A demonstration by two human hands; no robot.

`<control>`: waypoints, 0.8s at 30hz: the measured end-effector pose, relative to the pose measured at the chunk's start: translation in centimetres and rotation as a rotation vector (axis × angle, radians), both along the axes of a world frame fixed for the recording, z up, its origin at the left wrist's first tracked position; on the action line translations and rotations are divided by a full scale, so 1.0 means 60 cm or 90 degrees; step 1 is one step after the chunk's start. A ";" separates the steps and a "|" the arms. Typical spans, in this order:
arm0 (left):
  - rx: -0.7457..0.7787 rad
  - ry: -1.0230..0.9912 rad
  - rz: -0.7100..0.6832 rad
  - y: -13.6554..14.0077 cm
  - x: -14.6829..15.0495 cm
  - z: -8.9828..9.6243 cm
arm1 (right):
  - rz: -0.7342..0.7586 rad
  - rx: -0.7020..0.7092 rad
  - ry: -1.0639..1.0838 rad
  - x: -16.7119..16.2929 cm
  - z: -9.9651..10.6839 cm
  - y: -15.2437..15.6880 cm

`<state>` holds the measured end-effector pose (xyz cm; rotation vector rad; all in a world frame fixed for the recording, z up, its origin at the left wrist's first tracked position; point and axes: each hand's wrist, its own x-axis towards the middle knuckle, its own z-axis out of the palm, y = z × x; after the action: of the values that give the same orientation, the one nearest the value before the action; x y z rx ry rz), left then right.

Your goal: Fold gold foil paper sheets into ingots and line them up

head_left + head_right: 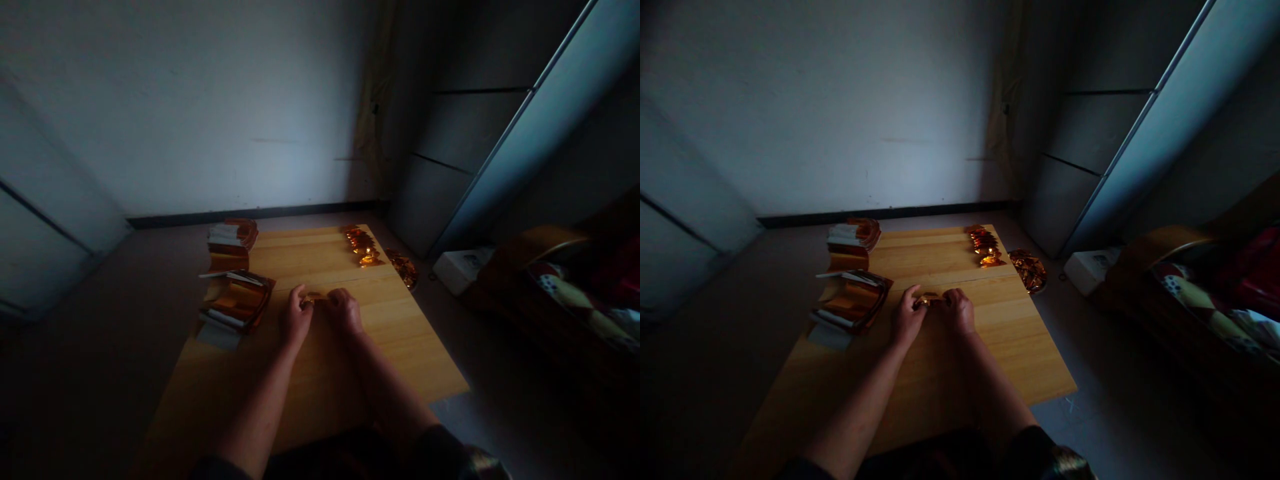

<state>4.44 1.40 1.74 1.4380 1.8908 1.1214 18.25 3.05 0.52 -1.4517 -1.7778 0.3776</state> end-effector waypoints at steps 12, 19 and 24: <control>0.000 0.038 -0.002 0.000 0.000 -0.005 | -0.021 -0.017 -0.067 -0.004 -0.002 0.000; 0.003 0.045 -0.029 -0.007 -0.002 -0.002 | -0.052 0.008 -0.099 0.014 0.012 0.002; 0.023 0.074 -0.091 -0.011 -0.005 -0.004 | -0.145 0.064 -0.200 0.114 0.039 0.020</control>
<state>4.16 0.74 1.49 1.6624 1.8199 1.0296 25.08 4.25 2.88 -1.6901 -1.8149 -0.0619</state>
